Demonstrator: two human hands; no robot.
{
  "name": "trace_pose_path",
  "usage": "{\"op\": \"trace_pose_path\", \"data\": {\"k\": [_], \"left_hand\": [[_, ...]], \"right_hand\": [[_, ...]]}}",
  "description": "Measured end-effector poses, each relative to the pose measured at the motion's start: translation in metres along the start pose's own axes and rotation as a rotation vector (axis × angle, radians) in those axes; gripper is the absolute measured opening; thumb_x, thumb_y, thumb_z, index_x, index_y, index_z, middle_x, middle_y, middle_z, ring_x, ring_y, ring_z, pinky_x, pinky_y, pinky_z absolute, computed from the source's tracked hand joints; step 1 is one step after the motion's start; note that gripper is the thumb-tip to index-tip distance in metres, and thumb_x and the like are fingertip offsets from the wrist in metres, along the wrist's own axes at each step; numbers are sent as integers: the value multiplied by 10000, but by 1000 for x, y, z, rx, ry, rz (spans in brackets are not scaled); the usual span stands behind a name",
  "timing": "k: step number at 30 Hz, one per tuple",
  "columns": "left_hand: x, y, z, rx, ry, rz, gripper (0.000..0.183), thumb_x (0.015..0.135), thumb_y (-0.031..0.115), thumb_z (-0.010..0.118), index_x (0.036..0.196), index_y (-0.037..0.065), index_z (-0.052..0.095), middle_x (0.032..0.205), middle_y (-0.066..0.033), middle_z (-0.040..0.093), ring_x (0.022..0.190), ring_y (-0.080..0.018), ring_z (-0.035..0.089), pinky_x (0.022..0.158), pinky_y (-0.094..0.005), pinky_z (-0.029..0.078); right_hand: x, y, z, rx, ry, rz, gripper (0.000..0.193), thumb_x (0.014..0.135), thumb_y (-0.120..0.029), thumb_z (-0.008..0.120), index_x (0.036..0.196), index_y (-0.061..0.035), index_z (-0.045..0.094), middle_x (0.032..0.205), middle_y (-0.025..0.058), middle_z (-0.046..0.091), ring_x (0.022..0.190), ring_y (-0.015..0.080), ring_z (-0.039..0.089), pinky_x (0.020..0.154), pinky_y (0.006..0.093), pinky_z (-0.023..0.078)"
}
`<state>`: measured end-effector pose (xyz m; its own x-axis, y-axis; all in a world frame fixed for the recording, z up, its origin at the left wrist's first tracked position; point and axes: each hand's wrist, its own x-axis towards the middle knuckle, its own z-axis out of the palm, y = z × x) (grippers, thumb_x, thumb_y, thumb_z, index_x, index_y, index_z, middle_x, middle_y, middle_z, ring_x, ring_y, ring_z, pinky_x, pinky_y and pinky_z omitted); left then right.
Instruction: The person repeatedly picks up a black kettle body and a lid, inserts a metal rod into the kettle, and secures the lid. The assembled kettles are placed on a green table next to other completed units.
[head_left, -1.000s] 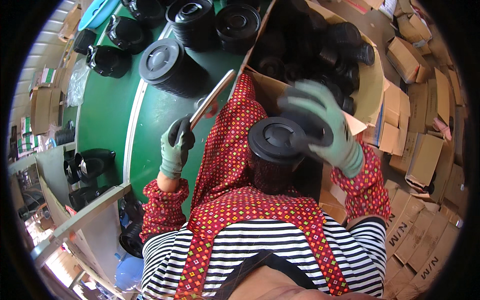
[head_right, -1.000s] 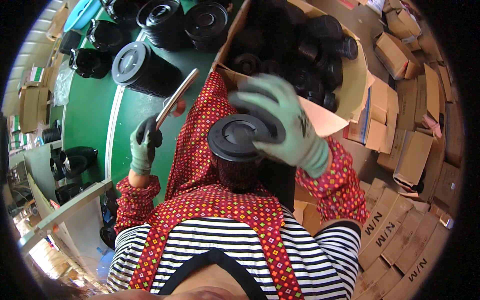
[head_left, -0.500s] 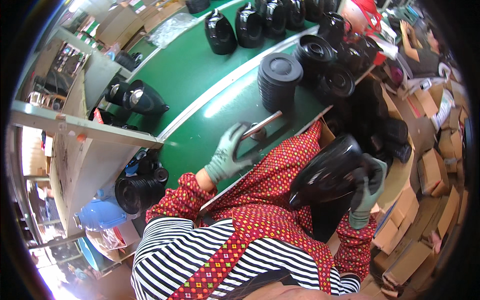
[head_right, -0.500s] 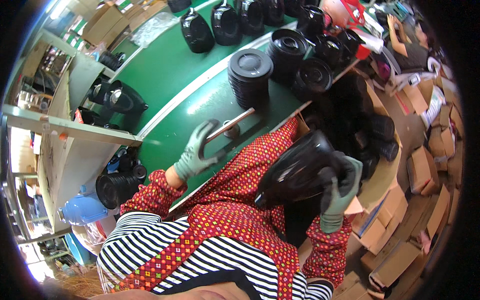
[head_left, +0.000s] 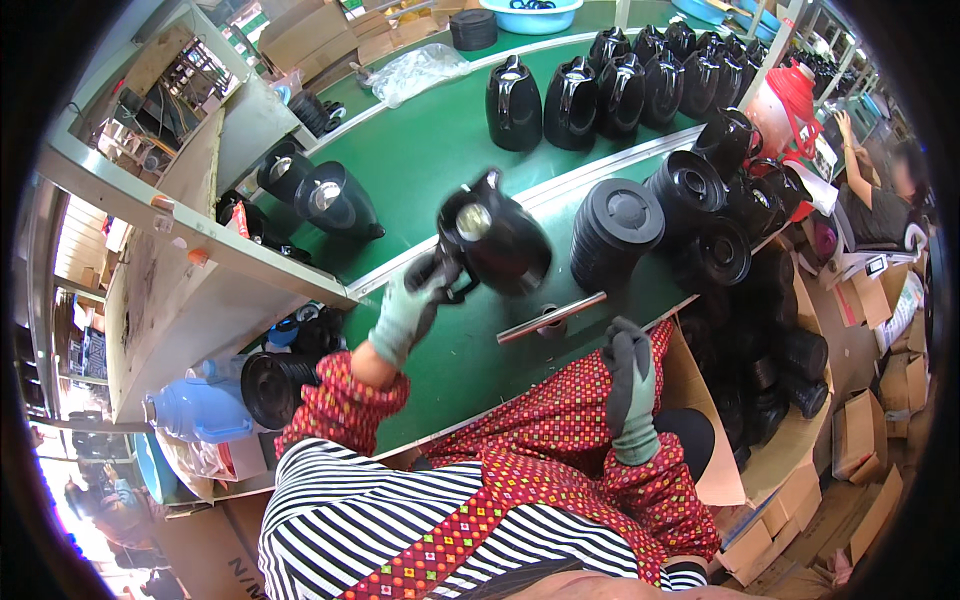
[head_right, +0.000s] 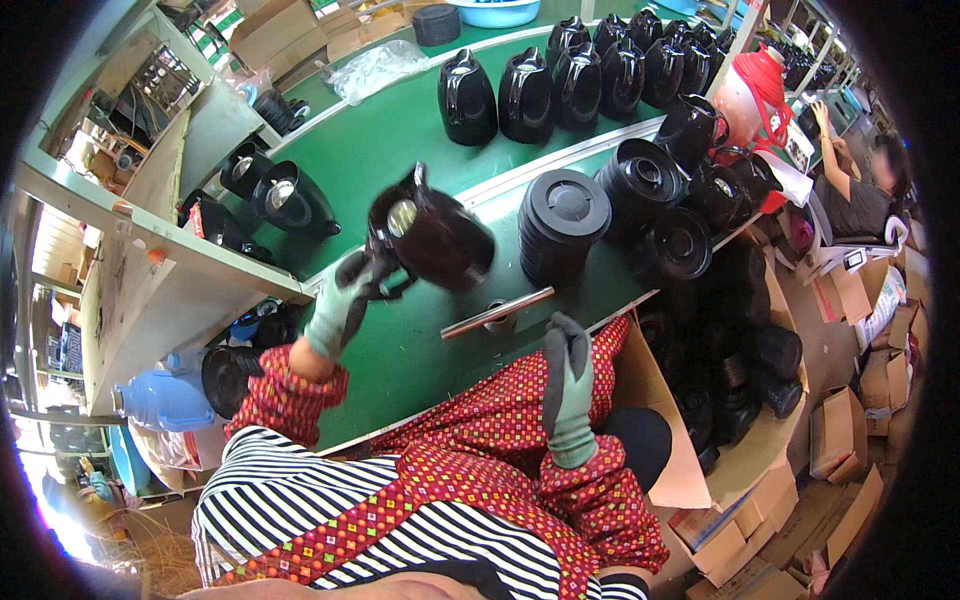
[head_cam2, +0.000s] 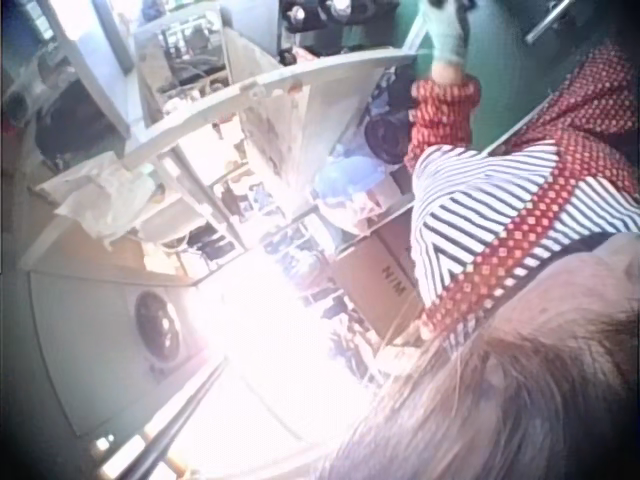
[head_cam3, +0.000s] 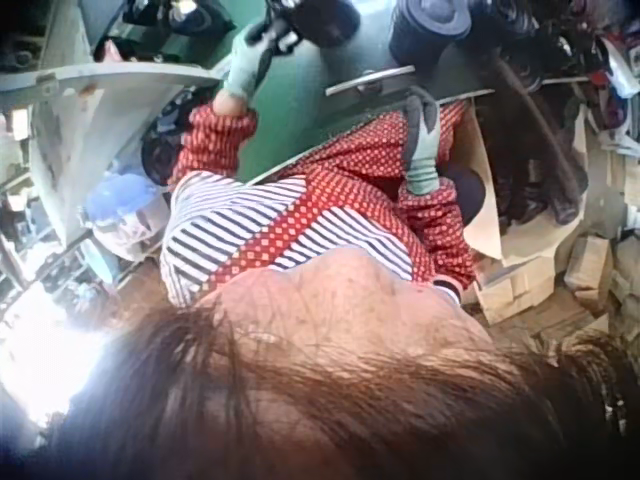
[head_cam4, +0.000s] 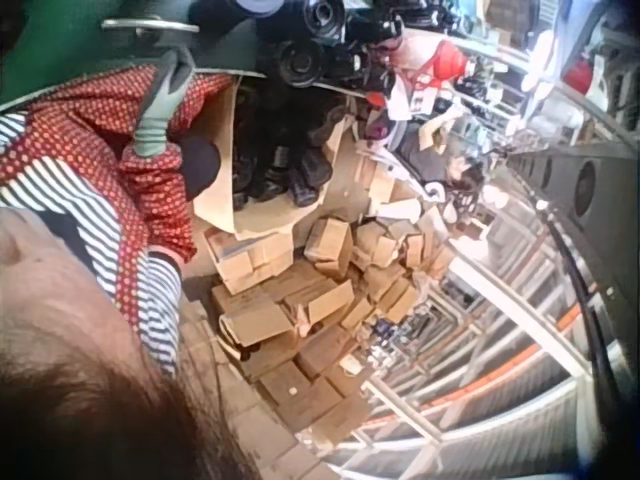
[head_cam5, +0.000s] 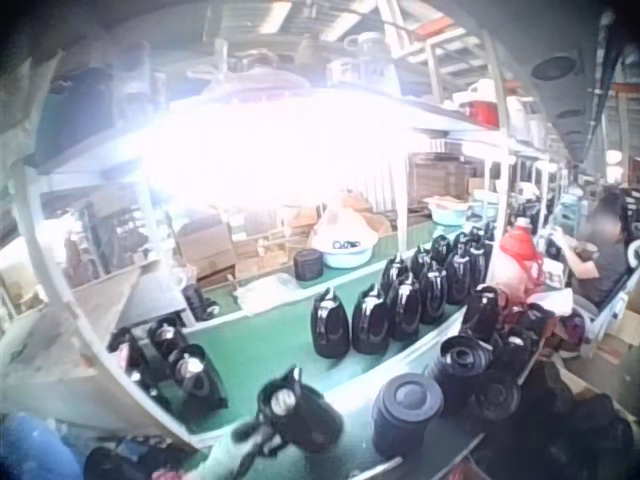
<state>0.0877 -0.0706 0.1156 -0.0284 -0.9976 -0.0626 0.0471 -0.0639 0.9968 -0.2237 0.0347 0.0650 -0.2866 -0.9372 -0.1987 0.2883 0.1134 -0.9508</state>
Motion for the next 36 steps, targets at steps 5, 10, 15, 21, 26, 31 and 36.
{"op": "trace_pose_path", "data": {"k": [5, 10, 15, 21, 26, 31, 36], "left_hand": [[161, -44, -27, 341, 273, 80, 383, 987, 373, 778, 1024, -1, 702, 893, -27, 667, 786, -133, 641, 637, -311, 601], [236, -35, -4, 706, 408, 88, 656, 855, 633, 776, 1124, 34, 789, 960, -204, 777, 971, -372, 747, 884, -430, 557], [186, -21, -17, 920, 527, 177, 866, 817, 550, 850, 1461, 70, 524, 1417, -241, 589, 1216, -383, 656, 1003, -442, 551], [128, -16, -131, 1189, 756, 159, 981, 824, 446, 856, 1582, 93, 343, 1677, -247, 297, 1387, -453, 543, 1095, -494, 519], [120, -32, -185, 1201, 780, 118, 766, 816, 402, 862, 1454, 105, 560, 1414, -166, 637, 1219, -395, 661, 1027, -476, 538], [64, 15, -117, 1161, 487, 386, 427, 778, 271, 884, 1094, 60, 689, 1257, -180, 716, 1101, -395, 700, 930, -440, 568], [-15, 71, -23, 957, -56, 715, 382, 682, -79, 842, 1022, 25, 703, 1344, -217, 702, 1003, -371, 762, 805, -406, 613]], "right_hand": [[-10, 15, -5, -330, -58, -105, 342, 1058, -154, 644, 1345, 30, 607, 1284, 125, 665, 1195, 212, 627, 1074, 341, 484], [-15, 25, -4, -284, -50, -127, 349, 1047, -124, 651, 1351, 38, 596, 1271, 129, 660, 1194, 214, 628, 1079, 356, 488], [-17, 26, -13, -371, -136, -169, 341, 1042, -102, 640, 1346, 44, 588, 1271, 133, 653, 1192, 227, 630, 1076, 368, 485], [-19, 25, -11, -411, -178, -212, 351, 1047, -143, 642, 1346, 37, 599, 1260, 127, 661, 1180, 229, 635, 1063, 367, 491], [-17, 13, 1, -385, -188, -102, 334, 1032, -127, 663, 1318, 40, 616, 1252, 131, 673, 1169, 224, 642, 1059, 357, 496], [-5, -31, 4, -538, -264, -375, 359, 996, -107, 701, 1328, 10, 633, 1238, 154, 649, 1127, 256, 655, 980, 363, 533], [6, -86, 30, -178, -399, -119, 709, 990, -242, 788, 1563, -2, 446, 1304, 126, 612, 1086, 190, 680, 896, 315, 577]]}}
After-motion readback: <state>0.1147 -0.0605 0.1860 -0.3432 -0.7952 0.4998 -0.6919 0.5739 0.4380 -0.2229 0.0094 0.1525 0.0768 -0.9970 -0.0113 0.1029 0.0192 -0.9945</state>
